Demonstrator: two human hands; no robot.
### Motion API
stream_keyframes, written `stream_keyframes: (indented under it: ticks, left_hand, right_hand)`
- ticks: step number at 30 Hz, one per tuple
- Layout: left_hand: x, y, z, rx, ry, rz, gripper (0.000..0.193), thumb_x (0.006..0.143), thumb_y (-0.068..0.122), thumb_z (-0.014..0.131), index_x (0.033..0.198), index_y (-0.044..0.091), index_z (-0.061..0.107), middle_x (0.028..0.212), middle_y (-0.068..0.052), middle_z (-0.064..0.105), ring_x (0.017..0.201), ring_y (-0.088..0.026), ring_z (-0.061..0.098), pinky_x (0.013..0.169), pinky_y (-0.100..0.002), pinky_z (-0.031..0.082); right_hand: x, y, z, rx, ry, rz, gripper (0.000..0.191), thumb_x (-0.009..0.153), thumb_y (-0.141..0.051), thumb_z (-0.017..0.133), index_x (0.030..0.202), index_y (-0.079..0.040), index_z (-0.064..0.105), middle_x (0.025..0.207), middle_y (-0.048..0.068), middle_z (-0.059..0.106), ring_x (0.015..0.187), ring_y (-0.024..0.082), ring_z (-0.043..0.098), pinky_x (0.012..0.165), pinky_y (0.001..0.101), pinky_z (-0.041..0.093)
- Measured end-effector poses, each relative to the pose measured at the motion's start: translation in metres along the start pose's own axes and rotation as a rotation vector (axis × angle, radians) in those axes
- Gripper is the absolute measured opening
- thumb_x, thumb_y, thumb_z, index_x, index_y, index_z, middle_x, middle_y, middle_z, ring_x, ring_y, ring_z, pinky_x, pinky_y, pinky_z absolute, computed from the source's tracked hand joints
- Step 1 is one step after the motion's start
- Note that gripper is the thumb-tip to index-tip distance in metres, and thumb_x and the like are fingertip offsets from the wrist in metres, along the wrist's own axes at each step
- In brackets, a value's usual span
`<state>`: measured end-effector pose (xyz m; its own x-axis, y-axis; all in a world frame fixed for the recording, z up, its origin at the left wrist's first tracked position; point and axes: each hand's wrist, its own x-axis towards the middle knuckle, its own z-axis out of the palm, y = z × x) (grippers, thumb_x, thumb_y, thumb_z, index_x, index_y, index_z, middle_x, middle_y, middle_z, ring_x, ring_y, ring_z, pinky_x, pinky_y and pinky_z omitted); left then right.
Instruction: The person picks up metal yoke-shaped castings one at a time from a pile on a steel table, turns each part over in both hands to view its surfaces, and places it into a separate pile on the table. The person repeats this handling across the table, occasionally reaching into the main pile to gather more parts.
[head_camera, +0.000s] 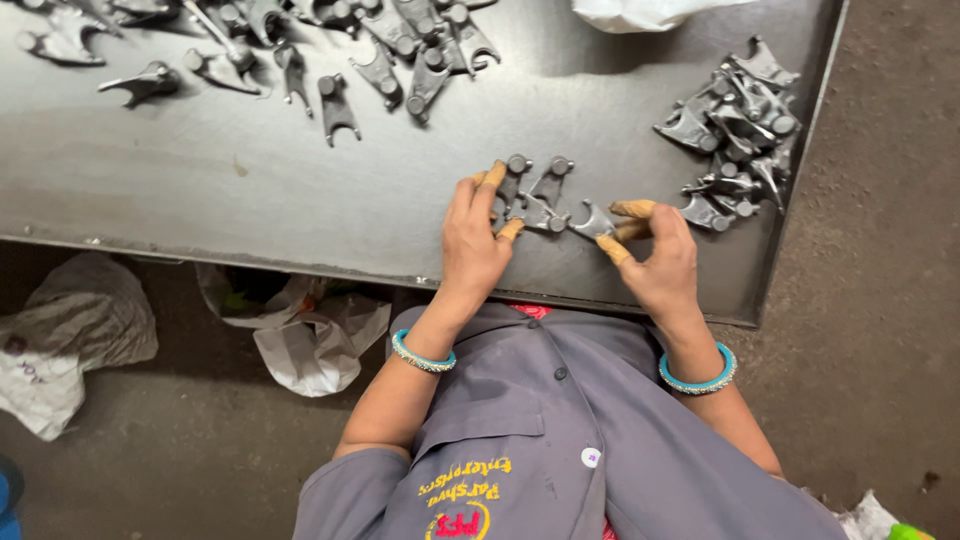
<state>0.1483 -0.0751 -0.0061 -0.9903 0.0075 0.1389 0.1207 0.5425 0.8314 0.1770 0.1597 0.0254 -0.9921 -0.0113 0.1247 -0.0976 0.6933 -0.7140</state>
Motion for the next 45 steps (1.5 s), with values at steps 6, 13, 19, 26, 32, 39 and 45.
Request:
stream_keyframes:
  ticks: [6, 13, 19, 26, 32, 39, 45]
  left_hand:
    - [0.003, -0.001, 0.001, -0.014, -0.076, -0.112, 0.068, 0.076, 0.002, 0.084, 0.138, 0.006, 0.057, 0.129, -0.013, 0.056, 0.096, -0.028, 0.063, 0.079, -0.037, 0.055]
    - [0.001, 0.004, -0.009, -0.107, -0.118, -0.202, 0.080, 0.072, 0.004, 0.085, 0.145, 0.015, 0.055, 0.137, -0.013, 0.053, 0.092, -0.025, 0.066, 0.074, -0.032, 0.059]
    - [0.001, 0.002, -0.010, -0.067, -0.086, -0.119, 0.076, 0.072, 0.002, 0.086, 0.142, 0.013, 0.058, 0.135, -0.015, 0.053, 0.099, -0.029, 0.065, 0.077, -0.035, 0.058]
    - [0.000, -0.007, -0.010, -0.043, -0.095, -0.132, 0.069, 0.072, 0.001, 0.085, 0.136, 0.007, 0.061, 0.133, -0.016, 0.055, 0.097, -0.030, 0.065, 0.079, -0.038, 0.057]
    - [-0.003, -0.008, -0.013, -0.012, -0.025, -0.058, 0.064, 0.071, 0.000, 0.085, 0.131, 0.005, 0.061, 0.133, -0.016, 0.054, 0.105, -0.035, 0.064, 0.081, -0.039, 0.057]
    - [-0.008, -0.003, -0.019, -0.094, -0.004, -0.062, 0.048, 0.079, 0.001, 0.083, 0.124, 0.004, 0.067, 0.120, -0.012, 0.064, 0.099, -0.028, 0.067, 0.081, -0.036, 0.055]
    - [-0.001, 0.002, 0.001, -0.796, -0.238, -0.235, 0.049, 0.088, -0.001, 0.078, 0.135, 0.000, 0.064, 0.129, -0.008, 0.069, 0.105, -0.015, 0.069, 0.089, -0.030, 0.061]
  right_hand:
    - [0.005, -0.005, 0.003, -0.235, -0.050, -0.173, 0.041, 0.073, -0.018, 0.091, 0.105, -0.006, 0.069, 0.098, 0.008, 0.068, 0.091, 0.030, 0.060, 0.081, 0.0425, 0.051]
    - [0.013, 0.031, -0.052, -0.238, 0.187, -0.045, 0.032, 0.081, -0.016, 0.096, 0.103, -0.007, 0.073, 0.101, 0.008, 0.067, 0.098, 0.026, 0.059, 0.085, 0.0394, 0.050]
    - [0.039, 0.052, -0.080, -0.432, 0.289, -0.049, 0.030, 0.079, -0.012, 0.089, 0.100, -0.006, 0.068, 0.105, 0.006, 0.065, 0.102, 0.028, 0.056, 0.089, 0.0389, 0.048]
    - [0.025, -0.016, -0.010, -0.129, -0.015, -0.202, 0.030, 0.084, -0.023, 0.091, 0.103, -0.009, 0.074, 0.109, 0.007, 0.070, 0.107, 0.029, 0.060, 0.095, 0.0426, 0.046]
    - [0.027, -0.032, 0.048, -0.207, -0.122, -0.262, 0.027, 0.075, -0.016, 0.090, 0.095, -0.009, 0.073, 0.097, 0.009, 0.068, 0.094, 0.029, 0.061, 0.082, 0.0394, 0.050]
    - [0.016, 0.026, 0.034, 0.683, -0.201, 0.199, 0.023, 0.084, -0.012, 0.089, 0.098, -0.008, 0.071, 0.094, 0.002, 0.069, 0.082, 0.014, 0.064, 0.072, 0.0301, 0.054]
    - [-0.001, 0.060, 0.041, 1.431, -0.217, 0.621, 0.017, 0.096, -0.020, 0.078, 0.104, -0.011, 0.066, 0.091, 0.001, 0.071, 0.078, 0.016, 0.068, 0.064, 0.0303, 0.056]
